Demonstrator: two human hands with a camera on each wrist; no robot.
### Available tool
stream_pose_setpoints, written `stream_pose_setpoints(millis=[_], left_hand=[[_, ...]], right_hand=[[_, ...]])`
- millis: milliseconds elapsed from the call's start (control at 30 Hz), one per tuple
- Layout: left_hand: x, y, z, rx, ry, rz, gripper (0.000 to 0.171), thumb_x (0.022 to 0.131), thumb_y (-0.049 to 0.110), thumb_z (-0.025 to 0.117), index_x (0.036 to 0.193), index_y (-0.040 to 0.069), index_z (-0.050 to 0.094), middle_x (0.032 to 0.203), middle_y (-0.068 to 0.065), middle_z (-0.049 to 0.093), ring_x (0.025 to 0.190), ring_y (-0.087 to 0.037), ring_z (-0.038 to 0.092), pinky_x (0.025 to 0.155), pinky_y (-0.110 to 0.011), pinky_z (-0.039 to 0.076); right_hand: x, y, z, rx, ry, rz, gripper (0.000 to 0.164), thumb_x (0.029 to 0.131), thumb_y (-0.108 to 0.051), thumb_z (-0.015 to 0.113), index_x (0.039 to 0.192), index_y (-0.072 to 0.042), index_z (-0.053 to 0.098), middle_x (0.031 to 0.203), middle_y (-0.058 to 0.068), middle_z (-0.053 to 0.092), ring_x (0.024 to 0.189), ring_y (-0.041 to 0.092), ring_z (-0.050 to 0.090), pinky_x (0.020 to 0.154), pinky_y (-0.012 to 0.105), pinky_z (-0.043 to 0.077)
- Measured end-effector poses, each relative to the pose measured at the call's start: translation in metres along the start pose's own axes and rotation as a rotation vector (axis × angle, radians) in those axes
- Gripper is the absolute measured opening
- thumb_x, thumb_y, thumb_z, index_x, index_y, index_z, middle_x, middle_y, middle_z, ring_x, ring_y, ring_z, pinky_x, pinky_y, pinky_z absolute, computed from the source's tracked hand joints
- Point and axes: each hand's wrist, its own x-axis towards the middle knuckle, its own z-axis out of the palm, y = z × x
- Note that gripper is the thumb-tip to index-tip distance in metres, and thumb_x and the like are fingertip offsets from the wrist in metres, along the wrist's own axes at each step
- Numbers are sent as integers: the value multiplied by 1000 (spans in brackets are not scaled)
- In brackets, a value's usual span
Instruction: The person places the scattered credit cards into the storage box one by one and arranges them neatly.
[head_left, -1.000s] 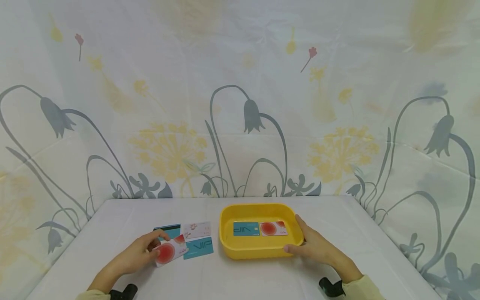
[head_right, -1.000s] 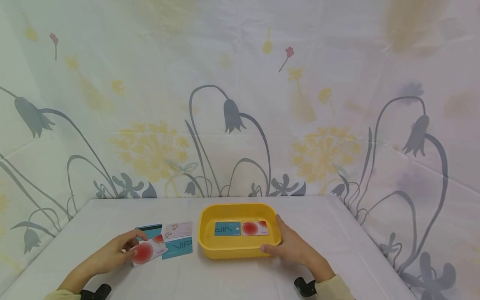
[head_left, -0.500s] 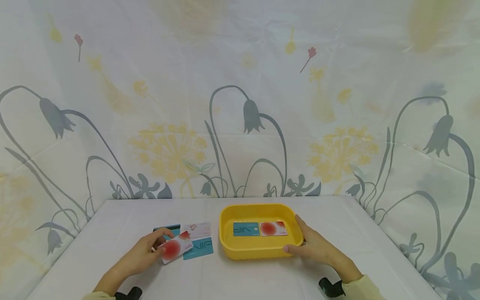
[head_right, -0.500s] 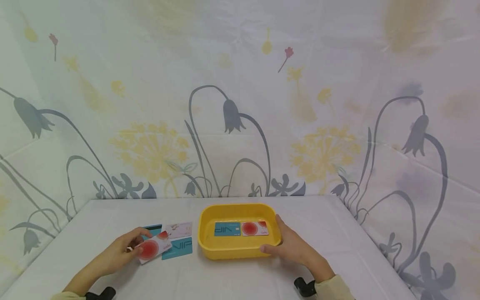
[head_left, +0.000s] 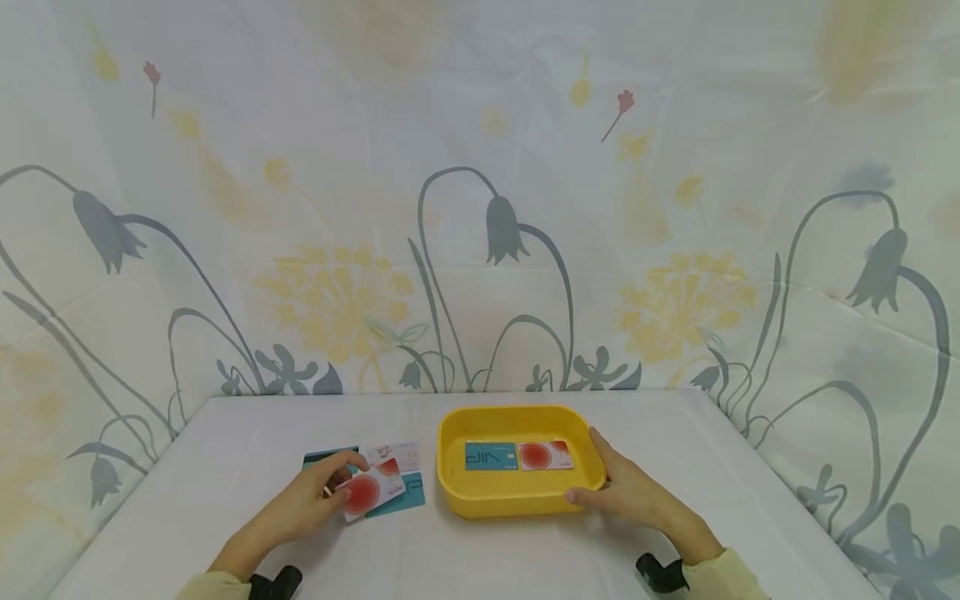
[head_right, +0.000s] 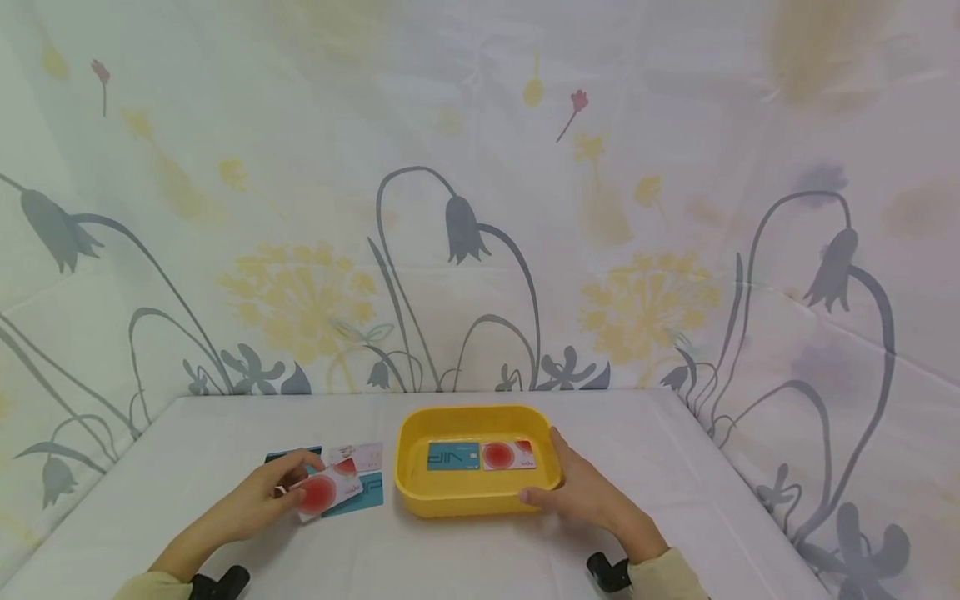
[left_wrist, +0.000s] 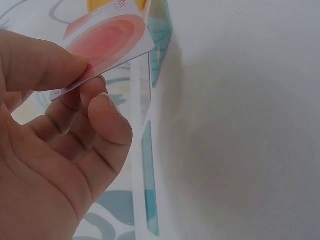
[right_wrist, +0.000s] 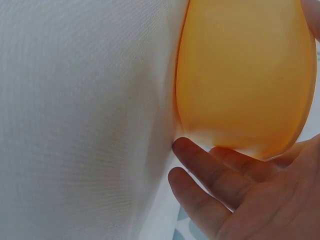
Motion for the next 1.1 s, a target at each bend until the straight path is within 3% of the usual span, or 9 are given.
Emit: stream_pose_setpoints(millis=[433, 667, 833, 1100], left_hand=[[17, 13, 3, -1, 35, 64, 31, 89, -1, 59, 112, 18, 56, 80, 3, 50, 71, -8, 48, 61, -24, 43], [34, 27, 2, 1, 3, 81, 28, 91, 2, 58, 114, 19, 56, 82, 3, 50, 74, -12, 49, 64, -25, 44], [44, 37, 1, 3, -23, 95, 26, 92, 2, 57, 113, 17, 58, 87, 2, 52, 78, -15, 49, 69, -25, 46], [47, 41, -10, 43, 15, 82, 24, 91, 1, 58, 110, 15, 62, 102, 2, 59, 85, -17, 51, 75, -26, 48]], right_hand=[[0, -2, 0, -18, -3, 13, 110, 78, -53, 71, 151, 0, 9, 152, 24, 24, 133, 39, 35, 105, 58, 27], [0, -1, 0, -13, 4, 20, 110, 78, -53, 71, 151, 1, 9, 151, 25, 25, 130, 36, 39, 105, 57, 29], [0, 0, 1, -4, 5, 18, 110, 78, -53, 71, 151, 1, 9, 152, 25, 25, 130, 35, 39, 105, 56, 29], [0, 0, 0, -7, 5, -15, 109, 79, -52, 71, 150, 3, 9, 151, 25, 25, 131, 36, 38, 105, 56, 29]])
